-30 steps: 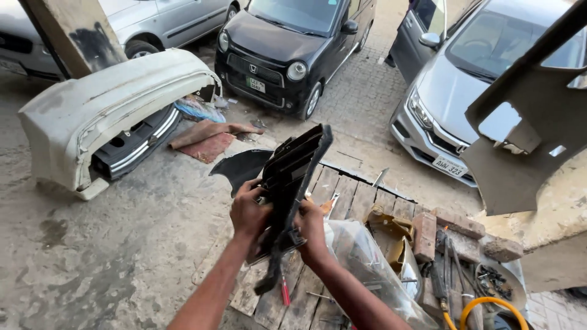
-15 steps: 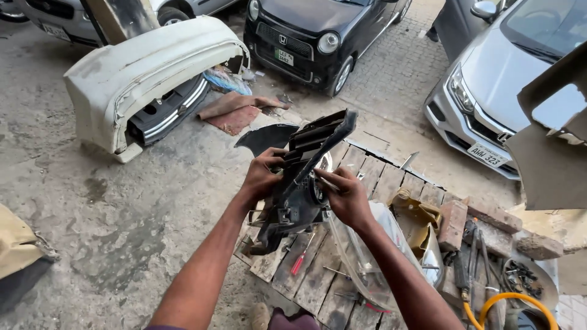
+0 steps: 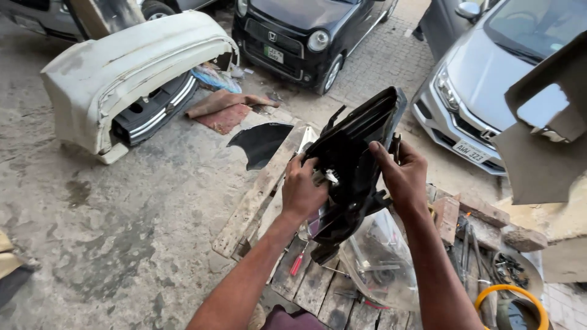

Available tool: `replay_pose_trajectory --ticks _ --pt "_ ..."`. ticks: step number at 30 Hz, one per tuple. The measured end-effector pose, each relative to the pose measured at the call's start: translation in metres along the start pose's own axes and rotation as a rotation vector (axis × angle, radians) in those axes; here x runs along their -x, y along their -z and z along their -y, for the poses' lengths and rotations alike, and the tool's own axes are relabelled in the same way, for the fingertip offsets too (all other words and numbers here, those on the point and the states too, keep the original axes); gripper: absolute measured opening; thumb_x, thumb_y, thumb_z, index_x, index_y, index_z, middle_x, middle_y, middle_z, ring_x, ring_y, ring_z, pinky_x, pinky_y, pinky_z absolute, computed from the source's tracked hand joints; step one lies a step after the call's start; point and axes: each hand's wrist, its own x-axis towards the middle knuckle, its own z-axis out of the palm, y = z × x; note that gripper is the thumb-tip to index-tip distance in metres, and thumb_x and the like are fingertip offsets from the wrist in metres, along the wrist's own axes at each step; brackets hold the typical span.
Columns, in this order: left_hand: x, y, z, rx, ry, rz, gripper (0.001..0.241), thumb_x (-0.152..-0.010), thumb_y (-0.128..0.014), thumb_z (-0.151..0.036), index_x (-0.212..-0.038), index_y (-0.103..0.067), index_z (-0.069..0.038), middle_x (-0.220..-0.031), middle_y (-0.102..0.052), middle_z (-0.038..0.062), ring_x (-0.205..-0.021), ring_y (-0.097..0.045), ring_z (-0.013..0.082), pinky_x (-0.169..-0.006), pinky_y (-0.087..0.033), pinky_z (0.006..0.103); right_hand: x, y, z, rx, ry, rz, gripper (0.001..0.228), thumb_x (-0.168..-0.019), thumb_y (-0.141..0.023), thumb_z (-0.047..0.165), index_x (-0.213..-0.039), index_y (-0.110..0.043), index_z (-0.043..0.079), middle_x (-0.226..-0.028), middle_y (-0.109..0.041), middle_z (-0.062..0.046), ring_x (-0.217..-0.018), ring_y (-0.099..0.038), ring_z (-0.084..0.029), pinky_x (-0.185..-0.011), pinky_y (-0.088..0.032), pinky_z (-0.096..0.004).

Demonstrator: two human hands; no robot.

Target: The person disassembles a car headlight assembly, removes the internal reflector, and then reassembles the unit. They use a screwdriver to tighten screws on the back of the housing and wipe the clear lens with a cloth.

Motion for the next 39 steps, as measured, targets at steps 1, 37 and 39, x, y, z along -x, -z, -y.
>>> replay_pose_trajectory --ticks 1,37,39 --pt "-0.002 0.006 0.000 0.007 -0.008 0.003 0.051 -0.075 -0.077 -0.022 -0.123 -0.068 -0.007 -0.138 -0.053 0.017 -0.135 -0.051 0.0407 -0.096 -0.056 0.0621 -0.004 0.002 0.000 0.006 0.005 -0.009 0.025 -0.093 -0.086 0.031 -0.087 -0.073 0.010 -0.060 -0.054 0.000 -0.057 -0.041 -0.004 -0.051 -0.034 -0.021" --pt "-0.029 0.148 0.104 0.290 0.297 0.249 0.029 -0.069 -0.093 -0.028 -0.080 -0.077 -0.006 -0.064 -0.067 0.006 -0.060 -0.060 0.0214 -0.063 -0.052 0.0434 -0.011 0.020 -0.175 -0.735 -0.240 -0.267 0.029 -0.102 -0.069 0.025 -0.082 -0.061 0.005 -0.063 -0.061 -0.009 -0.042 -0.059 -0.016 -0.044 -0.050 -0.024" --pt "-0.045 0.146 0.123 -0.087 0.246 0.224 0.040 -0.062 -0.094 -0.046 -0.075 -0.076 -0.013 -0.064 -0.069 0.009 -0.067 -0.070 0.0286 -0.064 -0.051 0.0425 -0.004 0.021 -0.222 -0.523 -0.315 -0.181 0.032 -0.106 -0.064 0.038 -0.087 -0.056 0.014 -0.062 -0.046 0.000 -0.039 -0.039 -0.009 -0.033 -0.032 -0.022"
